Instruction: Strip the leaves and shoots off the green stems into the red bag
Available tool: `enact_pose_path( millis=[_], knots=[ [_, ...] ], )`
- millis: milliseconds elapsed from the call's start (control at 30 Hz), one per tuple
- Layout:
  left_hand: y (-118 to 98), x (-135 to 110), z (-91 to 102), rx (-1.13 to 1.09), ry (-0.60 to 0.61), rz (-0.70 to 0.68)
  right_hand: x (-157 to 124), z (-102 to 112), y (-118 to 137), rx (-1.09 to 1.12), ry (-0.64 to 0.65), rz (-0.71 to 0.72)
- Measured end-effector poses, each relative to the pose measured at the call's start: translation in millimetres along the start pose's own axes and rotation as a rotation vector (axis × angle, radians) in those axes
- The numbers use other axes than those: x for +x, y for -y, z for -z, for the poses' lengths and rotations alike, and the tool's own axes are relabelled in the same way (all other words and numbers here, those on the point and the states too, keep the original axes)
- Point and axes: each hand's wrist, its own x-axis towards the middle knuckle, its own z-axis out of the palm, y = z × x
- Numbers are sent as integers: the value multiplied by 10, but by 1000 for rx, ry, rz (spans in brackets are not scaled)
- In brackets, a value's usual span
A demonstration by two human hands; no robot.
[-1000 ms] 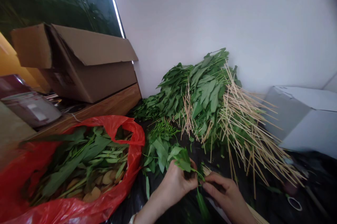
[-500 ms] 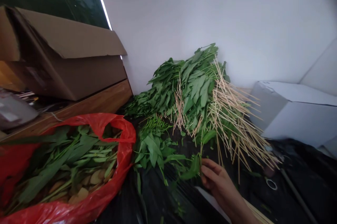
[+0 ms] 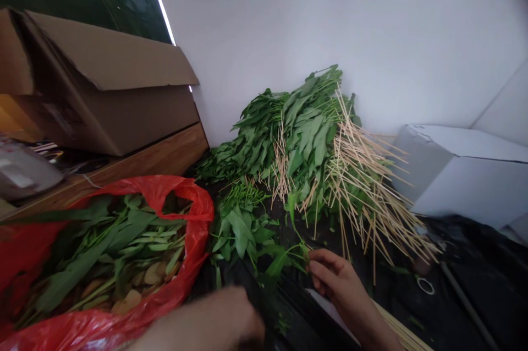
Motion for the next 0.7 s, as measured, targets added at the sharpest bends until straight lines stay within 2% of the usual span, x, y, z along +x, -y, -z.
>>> enact_pose_path(
  millis=[67,100,133,200,333,433,533,700],
  knots=[
    [-20,256,221,60,-11,-14,12,5,-23,-43,15,20],
    [-28,380,286,169,-124,-38,19,7,-37,-58,15,31],
    [-29,494,312,255,-237,-68,26,11,-51,-71,13,42],
    [-2,680,255,350,-282,-101,38,17,-76,-94,6,60],
    [140,868,-78,211,-104,-108,49,22,-97,-143,16,60],
    [225,909,-252,129,-96,-76,47,15,-93,-174,15,78],
    [245,912,-280,190,-123,-87,40,6,-85,-210,14,104],
    [248,866,-241,261,-62,-159,33,-15,-65,-204,34,117]
  ],
)
